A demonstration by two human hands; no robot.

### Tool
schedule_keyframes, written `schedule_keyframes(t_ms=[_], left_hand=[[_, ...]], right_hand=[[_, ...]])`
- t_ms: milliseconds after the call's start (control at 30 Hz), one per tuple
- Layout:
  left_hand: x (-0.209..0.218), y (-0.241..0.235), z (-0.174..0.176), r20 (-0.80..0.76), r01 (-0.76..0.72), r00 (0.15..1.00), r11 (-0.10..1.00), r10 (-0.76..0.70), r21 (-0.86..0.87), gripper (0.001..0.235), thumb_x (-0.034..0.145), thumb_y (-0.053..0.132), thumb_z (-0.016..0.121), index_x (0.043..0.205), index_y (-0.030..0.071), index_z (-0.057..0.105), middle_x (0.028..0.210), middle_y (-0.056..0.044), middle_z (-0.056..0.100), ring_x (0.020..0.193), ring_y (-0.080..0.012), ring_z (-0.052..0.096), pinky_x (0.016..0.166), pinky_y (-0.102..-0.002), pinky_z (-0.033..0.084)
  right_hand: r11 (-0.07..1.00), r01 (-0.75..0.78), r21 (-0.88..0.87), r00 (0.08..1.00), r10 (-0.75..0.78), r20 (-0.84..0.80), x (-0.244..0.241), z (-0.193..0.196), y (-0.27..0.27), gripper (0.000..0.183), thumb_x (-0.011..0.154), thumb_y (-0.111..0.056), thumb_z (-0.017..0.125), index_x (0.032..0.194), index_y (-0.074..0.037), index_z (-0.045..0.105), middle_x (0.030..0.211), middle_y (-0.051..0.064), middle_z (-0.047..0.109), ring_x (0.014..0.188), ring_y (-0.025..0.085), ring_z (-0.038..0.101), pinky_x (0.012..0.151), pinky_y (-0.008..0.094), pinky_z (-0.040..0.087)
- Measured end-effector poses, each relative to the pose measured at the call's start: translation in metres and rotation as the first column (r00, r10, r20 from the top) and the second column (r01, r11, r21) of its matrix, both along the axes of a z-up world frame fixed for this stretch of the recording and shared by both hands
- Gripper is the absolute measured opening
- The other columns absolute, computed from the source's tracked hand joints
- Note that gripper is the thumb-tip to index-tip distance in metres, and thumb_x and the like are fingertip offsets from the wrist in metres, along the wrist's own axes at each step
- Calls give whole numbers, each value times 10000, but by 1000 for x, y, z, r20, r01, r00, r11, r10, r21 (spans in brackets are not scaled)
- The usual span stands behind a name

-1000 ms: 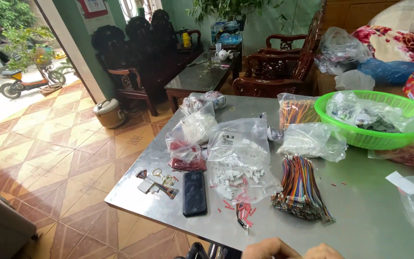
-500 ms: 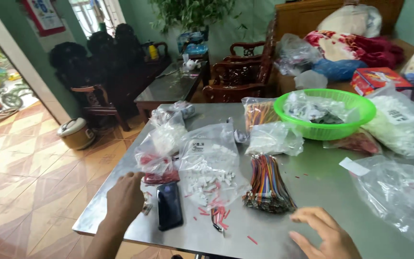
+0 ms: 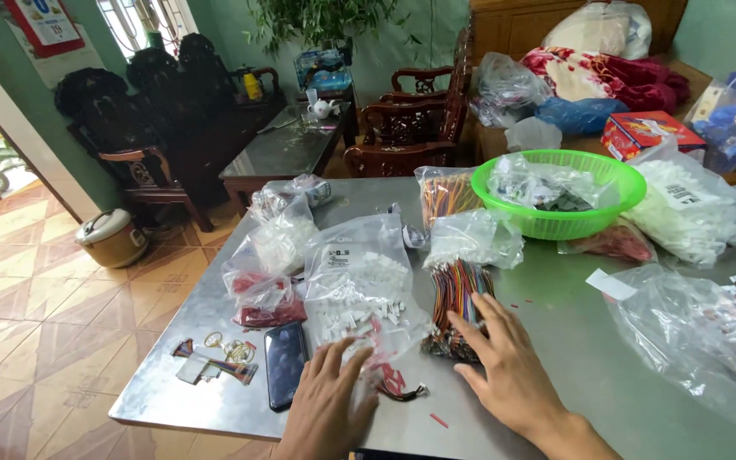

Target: The person assembles electronic components by inserting white plastic connectors onto the ends of multi-colored ribbon cables. They handle the cables and connectors by hand, repeatedly picking up a cable, aligning a connector, and pressing it onto the cable end.

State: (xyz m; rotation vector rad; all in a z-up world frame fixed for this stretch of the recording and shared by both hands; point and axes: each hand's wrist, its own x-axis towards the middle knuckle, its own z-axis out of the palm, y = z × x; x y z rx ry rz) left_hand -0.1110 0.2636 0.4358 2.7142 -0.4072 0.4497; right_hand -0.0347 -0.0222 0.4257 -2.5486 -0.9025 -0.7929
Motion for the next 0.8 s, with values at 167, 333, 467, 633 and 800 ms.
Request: schedule_keyframes(t_ms=[167,333,467,633,800], left_hand=[[-6,-3,-8,190,203,960,978,-206,36,286,927,221,693,1196,150,629,1146,-107,589,978,-305,573,840,-429,490],[4,2,-21,187,71,980,997,-62,-43,225,875,243,711,1054,109,694,1069,-67,618,974,-233,596,862,-387,511],[13,9,-2,141,-19,989,994,34,-107,370,802,215,755,1145,167,626,1102,-58,591,996,-276,609,814,-426,523],[19,5,27,-173,-99,980,995,94,-24,322,956,447,662,1175,213,700,1169,-1,615,1065,-206,583,854,-419,524],[56,32,-11,105,86,987,960,-117,266,102,901,148,631,800,136,627,884,-35,571,822,-250,518,651,-379,465]], right_hand=[[978,-56,203,990,81,-119,-49,7,3,462,807,-349,812,1203,-151,680,1122,6,644,774,193,642,729,361,554],[944,-288,160,911,322,-258,-48,-38,9,231,887,-370,793,1022,-200,715,966,-23,640,710,180,660,605,299,526],[967,-137,214,883,218,-415,-37,-30,34,72,889,-237,751,862,-207,692,882,-63,661,710,170,677,646,346,523],[959,-47,278,885,169,-433,-39,-21,51,329,789,-232,866,949,-193,581,975,-45,562,622,115,626,598,303,544],[980,-70,189,897,144,-418,-33,-29,67,409,838,-281,790,1220,-206,664,1198,-21,579,697,249,686,683,419,556]])
